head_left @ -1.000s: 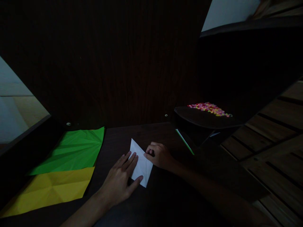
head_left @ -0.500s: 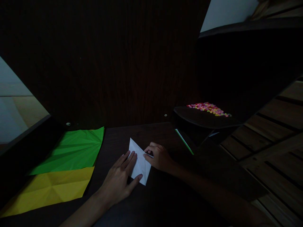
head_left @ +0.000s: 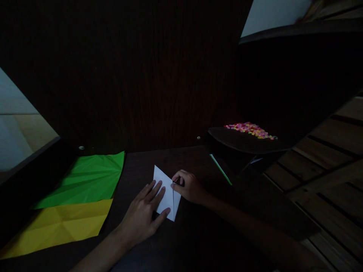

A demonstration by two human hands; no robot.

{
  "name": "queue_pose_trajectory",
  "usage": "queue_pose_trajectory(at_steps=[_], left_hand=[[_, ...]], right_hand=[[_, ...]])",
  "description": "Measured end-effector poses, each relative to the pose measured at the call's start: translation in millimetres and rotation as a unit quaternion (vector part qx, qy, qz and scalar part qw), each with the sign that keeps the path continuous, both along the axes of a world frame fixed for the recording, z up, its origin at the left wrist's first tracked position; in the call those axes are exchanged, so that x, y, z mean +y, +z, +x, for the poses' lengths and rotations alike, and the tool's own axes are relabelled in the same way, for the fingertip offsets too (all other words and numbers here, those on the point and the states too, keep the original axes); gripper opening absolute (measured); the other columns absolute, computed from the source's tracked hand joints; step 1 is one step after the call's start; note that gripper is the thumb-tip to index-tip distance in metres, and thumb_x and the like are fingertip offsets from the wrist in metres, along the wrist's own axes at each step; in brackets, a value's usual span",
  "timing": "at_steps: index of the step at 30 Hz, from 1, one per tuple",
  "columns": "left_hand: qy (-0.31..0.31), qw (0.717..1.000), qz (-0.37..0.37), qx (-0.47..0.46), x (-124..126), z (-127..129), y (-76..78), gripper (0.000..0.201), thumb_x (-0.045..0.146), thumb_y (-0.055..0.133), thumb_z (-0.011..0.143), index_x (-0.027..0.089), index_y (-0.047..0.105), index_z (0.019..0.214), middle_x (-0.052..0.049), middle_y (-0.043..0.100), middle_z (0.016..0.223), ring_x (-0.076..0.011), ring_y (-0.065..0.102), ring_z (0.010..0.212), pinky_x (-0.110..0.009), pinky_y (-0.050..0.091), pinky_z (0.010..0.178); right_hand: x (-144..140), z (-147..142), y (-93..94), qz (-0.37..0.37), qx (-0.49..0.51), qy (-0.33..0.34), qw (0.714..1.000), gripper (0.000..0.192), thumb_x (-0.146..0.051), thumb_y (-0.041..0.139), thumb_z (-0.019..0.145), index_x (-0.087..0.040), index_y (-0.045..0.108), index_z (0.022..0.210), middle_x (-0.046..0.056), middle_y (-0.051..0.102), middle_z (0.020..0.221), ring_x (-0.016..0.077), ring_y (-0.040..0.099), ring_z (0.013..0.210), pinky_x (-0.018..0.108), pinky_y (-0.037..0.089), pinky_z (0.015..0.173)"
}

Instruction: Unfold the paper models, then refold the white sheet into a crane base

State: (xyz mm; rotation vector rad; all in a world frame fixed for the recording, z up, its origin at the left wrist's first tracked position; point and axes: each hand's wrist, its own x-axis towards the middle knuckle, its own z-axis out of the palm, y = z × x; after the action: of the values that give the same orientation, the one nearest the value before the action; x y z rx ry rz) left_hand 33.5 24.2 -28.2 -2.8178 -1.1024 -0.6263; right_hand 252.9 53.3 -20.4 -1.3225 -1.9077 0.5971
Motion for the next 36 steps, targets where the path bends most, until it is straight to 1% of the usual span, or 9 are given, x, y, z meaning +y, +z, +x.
queue_pose_trajectory(at_steps=[5, 9, 16, 20, 24, 26, 28, 31, 36], left_hand=[[-0.001, 1.000, -0.004, -0.005, 0.0, -0.1, -0.3, 0.058, 0.049, 0.054, 0.091, 0.016, 0.052, 0.138, -0.013, 0.053, 0.142, -0.0345, 0.048, 0.132, -0.051, 0.049, 0.103], [0.002, 1.000, -0.010, 0.000, -0.3, -0.1, -2.2, 0.060, 0.049, 0.054, 0.091, 0.014, 0.051, 0.139, -0.014, 0.054, 0.142, -0.0346, 0.048, 0.132, -0.052, 0.048, 0.103], [-0.019, 0.999, -0.027, -0.014, -0.2, -0.1, -1.8, 0.059, 0.047, 0.055, 0.091, 0.016, 0.047, 0.141, -0.015, 0.051, 0.144, -0.0326, 0.048, 0.132, -0.052, 0.044, 0.107], [-0.027, 0.998, -0.056, -0.029, -0.5, 0.0, -1.6, 0.066, 0.047, 0.058, 0.089, 0.014, 0.041, 0.143, -0.019, 0.050, 0.144, -0.0339, 0.048, 0.132, -0.055, 0.042, 0.108], [0.005, 0.988, -0.122, -0.096, -3.1, 1.8, -0.1, 0.093, 0.042, 0.071, 0.079, 0.018, 0.019, 0.152, -0.020, 0.049, 0.145, -0.0355, 0.053, 0.128, -0.054, 0.047, 0.103], [0.023, 0.978, -0.159, -0.131, -4.2, 3.0, 1.7, 0.110, 0.037, 0.075, 0.075, 0.020, 0.001, 0.155, -0.020, 0.039, 0.152, -0.0347, 0.049, 0.131, -0.051, 0.049, 0.103], [0.025, 0.973, -0.175, -0.150, -4.7, 3.8, 3.3, 0.117, 0.034, 0.076, 0.073, 0.022, -0.007, 0.155, -0.019, 0.022, 0.159, -0.0342, 0.039, 0.138, -0.049, 0.046, 0.106], [0.016, 0.974, -0.173, -0.147, -4.3, 3.8, 4.5, 0.110, 0.033, 0.075, 0.073, 0.024, 0.002, 0.155, -0.015, 0.009, 0.162, -0.0339, 0.032, 0.142, -0.049, 0.043, 0.108], [0.003, 0.976, -0.172, -0.134, -3.1, 2.1, 2.6, 0.087, 0.033, 0.074, 0.075, 0.021, 0.029, 0.148, -0.014, 0.017, 0.161, -0.0326, 0.039, 0.139, -0.046, 0.045, 0.108]], right_hand=[[0.0, -3.7, 0.3, -0.061, 0.084, 0.014, 0.994, 0.013, -0.012, 0.067, 0.076, -0.018, 0.061, 0.085, -0.001, 0.063, 0.076, 0.0119, 0.056, 0.067, 0.024, 0.044, 0.061], [-3.2, -6.7, 1.7, -0.078, 0.119, 0.023, 0.990, 0.022, -0.011, 0.067, 0.074, -0.019, 0.059, 0.093, -0.002, 0.063, 0.077, 0.0121, 0.058, 0.069, 0.024, 0.045, 0.063], [-10.6, -9.8, 3.7, -0.026, 0.117, 0.076, 0.990, 0.037, -0.018, 0.071, 0.073, -0.019, 0.054, 0.106, -0.002, 0.063, 0.079, 0.0126, 0.058, 0.066, 0.026, 0.047, 0.065], [-14.5, -11.5, 4.1, 0.003, 0.108, 0.103, 0.989, 0.040, -0.016, 0.069, 0.075, -0.020, 0.051, 0.111, 0.000, 0.064, 0.083, 0.0142, 0.060, 0.073, 0.028, 0.049, 0.072], [-18.3, -11.5, 4.1, 0.014, 0.101, 0.141, 0.985, 0.038, -0.016, 0.067, 0.079, -0.020, 0.053, 0.114, 0.002, 0.065, 0.091, 0.0156, 0.061, 0.082, 0.030, 0.050, 0.080], [-19.2, -11.3, 3.9, 0.031, 0.088, 0.154, 0.984, 0.031, -0.017, 0.065, 0.082, -0.019, 0.056, 0.111, 0.003, 0.065, 0.093, 0.0165, 0.061, 0.085, 0.030, 0.050, 0.081], [-19.0, -11.2, 3.7, 0.057, 0.066, 0.169, 0.982, 0.022, -0.018, 0.062, 0.085, -0.018, 0.061, 0.106, 0.005, 0.064, 0.093, 0.0180, 0.061, 0.087, 0.032, 0.050, 0.081], [-17.5, -11.6, 3.3, 0.104, 0.038, 0.196, 0.974, 0.019, -0.018, 0.060, 0.086, -0.016, 0.066, 0.104, 0.008, 0.065, 0.096, 0.0208, 0.060, 0.091, 0.036, 0.050, 0.084], [-15.6, -11.3, 0.1, 0.146, 0.001, 0.210, 0.967, 0.018, -0.018, 0.061, 0.085, -0.018, 0.071, 0.101, 0.008, 0.068, 0.101, 0.0217, 0.060, 0.091, 0.038, 0.048, 0.084]])
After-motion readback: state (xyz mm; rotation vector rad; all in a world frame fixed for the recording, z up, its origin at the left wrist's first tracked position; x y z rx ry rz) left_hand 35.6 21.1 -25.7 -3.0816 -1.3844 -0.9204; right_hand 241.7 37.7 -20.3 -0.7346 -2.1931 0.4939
